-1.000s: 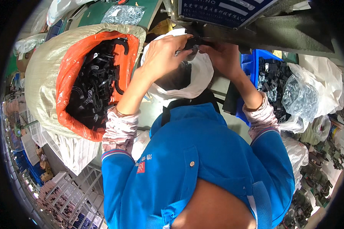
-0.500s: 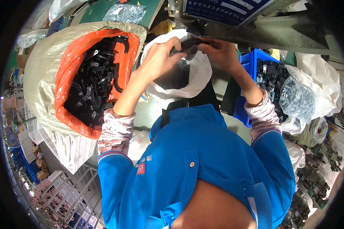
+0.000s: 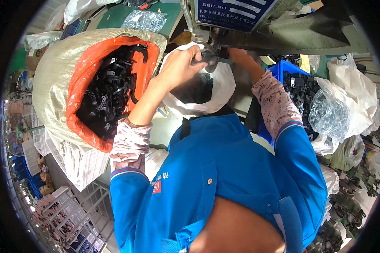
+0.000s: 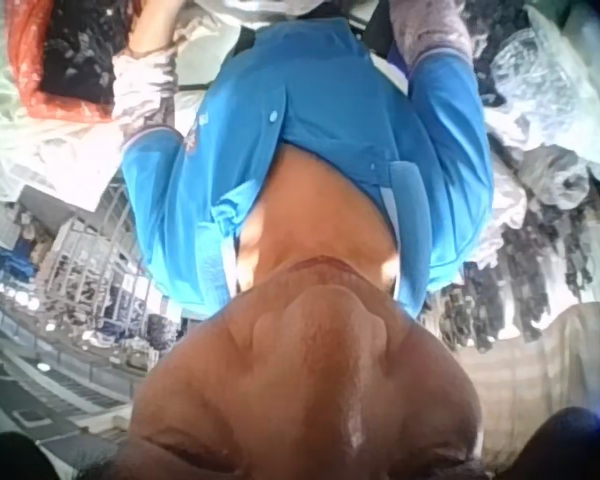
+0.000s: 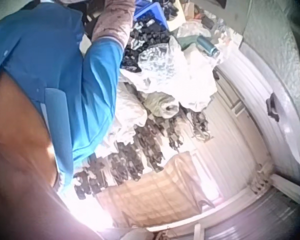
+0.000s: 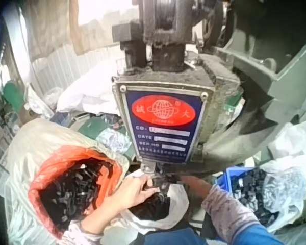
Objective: The person repeatedly picks small black plastic components from a blue bin and a large sack, joins them by hand, and places the assembled units into a white sack. The process is continuous and repetitive throughout the clip.
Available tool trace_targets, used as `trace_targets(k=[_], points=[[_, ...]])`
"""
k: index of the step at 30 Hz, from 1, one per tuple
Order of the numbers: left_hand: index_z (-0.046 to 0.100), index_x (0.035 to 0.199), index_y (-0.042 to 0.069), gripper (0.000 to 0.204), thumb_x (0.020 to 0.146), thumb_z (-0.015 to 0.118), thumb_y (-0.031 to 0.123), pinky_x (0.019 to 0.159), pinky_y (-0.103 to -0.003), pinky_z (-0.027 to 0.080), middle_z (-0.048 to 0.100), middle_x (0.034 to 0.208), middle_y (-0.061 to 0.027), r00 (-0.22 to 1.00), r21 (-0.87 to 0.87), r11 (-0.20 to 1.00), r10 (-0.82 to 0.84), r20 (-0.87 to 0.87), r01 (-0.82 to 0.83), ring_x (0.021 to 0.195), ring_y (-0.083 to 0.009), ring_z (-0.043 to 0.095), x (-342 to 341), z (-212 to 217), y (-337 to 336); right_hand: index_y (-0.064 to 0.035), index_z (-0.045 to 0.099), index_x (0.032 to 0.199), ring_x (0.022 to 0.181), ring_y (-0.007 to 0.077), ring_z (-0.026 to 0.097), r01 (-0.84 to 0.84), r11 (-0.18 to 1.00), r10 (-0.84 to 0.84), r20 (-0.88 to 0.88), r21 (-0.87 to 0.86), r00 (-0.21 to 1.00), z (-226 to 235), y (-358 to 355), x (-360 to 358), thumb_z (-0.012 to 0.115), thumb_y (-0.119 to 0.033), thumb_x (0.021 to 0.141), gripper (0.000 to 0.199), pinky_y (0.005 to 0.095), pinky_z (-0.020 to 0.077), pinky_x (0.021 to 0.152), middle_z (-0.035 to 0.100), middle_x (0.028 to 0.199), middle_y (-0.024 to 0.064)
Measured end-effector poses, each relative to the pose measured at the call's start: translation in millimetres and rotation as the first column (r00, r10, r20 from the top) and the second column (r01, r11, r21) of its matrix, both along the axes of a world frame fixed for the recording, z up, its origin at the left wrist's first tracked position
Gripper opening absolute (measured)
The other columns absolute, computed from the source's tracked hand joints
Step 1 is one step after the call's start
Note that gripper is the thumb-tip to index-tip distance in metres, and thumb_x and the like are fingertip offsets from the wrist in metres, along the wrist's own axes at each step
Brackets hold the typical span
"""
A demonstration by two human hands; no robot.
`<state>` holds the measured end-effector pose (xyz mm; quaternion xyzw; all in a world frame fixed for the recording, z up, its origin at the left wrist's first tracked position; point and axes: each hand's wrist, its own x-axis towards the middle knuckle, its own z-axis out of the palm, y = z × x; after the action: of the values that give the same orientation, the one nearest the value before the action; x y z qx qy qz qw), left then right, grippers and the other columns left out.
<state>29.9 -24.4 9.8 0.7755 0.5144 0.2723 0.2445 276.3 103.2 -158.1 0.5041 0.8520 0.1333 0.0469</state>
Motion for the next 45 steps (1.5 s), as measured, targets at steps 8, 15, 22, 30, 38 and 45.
trace_targets(k=[8,15,22,30,38,45], points=[[0.056,0.093,0.003,0.031,0.084,0.076,0.024,0.054,-0.037,0.047,0.063,0.069,-0.0180,1.000,0.112,0.994,0.016,-0.011,-0.014,0.055,-0.0275,0.059,-1.7,-4.2,-11.8,-0.0154,0.067,0.118,0.116,0.0358,0.057,0.127,0.960,-0.225,-0.425,-0.248,0.877,-20.9,14.0,10.3,0.054,-0.029,0.087,0.036,0.0493,0.0459,0.096,0.060,0.127,0.0134],[0.048,0.135,0.003,0.069,0.080,0.078,0.031,0.110,-0.047,0.034,0.043,0.143,-0.0283,0.986,0.149,0.982,0.130,-0.108,-0.114,0.132,-0.0455,0.042,-14.0,-81.6,-72.8,-0.0087,0.071,0.098,0.087,0.0410,0.066,0.063,0.993,-0.113,-0.706,-0.096,0.699,11.6,4.7,2.7,0.063,-0.017,0.070,0.030,0.0453,0.0532,0.079,0.069,0.089,0.0209],[0.064,0.117,0.002,0.029,0.091,0.066,0.013,0.082,-0.035,0.053,0.071,0.104,-0.0162,0.862,-0.335,0.892,0.407,0.304,-0.303,0.096,-0.0232,0.069,8.2,-118.1,-159.1,-0.0074,0.070,0.098,0.090,0.0380,0.066,0.015,0.991,-0.107,-0.720,-0.133,0.685,-7.8,21.3,17.2,0.063,-0.020,0.072,0.029,0.0448,0.0521,0.081,0.069,0.092,0.0189],[0.065,0.113,0.001,0.023,0.092,0.064,0.010,0.071,-0.032,0.052,0.071,0.092,-0.0144,0.838,-0.455,0.827,0.478,0.262,-0.330,0.077,-0.0179,0.066,62.7,-102.7,-225.4,-0.0040,0.072,0.102,0.078,0.0336,0.070,-0.185,0.922,-0.184,-0.806,-0.340,0.562,7.3,19.5,16.5,0.066,-0.017,0.082,0.025,0.0404,0.0566,0.068,0.070,0.098,0.0219],[0.065,0.112,0.000,0.021,0.092,0.063,0.004,0.083,-0.032,0.053,0.071,0.104,-0.0125,0.831,-0.569,0.749,0.522,0.194,-0.338,0.095,-0.0182,0.068,77.0,-91.1,-269.9,0.0040,0.072,0.096,0.073,0.0182,0.069,-0.685,0.676,-0.576,-0.775,-0.272,-0.260,101.9,-64.9,-17.9,0.073,-0.009,0.086,0.017,0.0283,0.0579,0.061,0.072,0.085,0.0131],[0.067,0.112,0.002,0.021,0.092,0.064,0.008,0.082,-0.030,0.053,0.073,0.097,-0.0095,0.909,-0.441,0.876,0.331,0.251,-0.197,0.090,-0.0139,0.067,79.5,-117.2,-249.8,-0.0026,0.069,0.116,0.081,0.0142,0.065,-0.422,0.684,-0.603,-0.787,-0.595,0.132,112.7,-70.4,-49.8,0.071,-0.042,0.087,0.049,0.0275,0.0511,0.075,0.071,0.099,0.0081]])
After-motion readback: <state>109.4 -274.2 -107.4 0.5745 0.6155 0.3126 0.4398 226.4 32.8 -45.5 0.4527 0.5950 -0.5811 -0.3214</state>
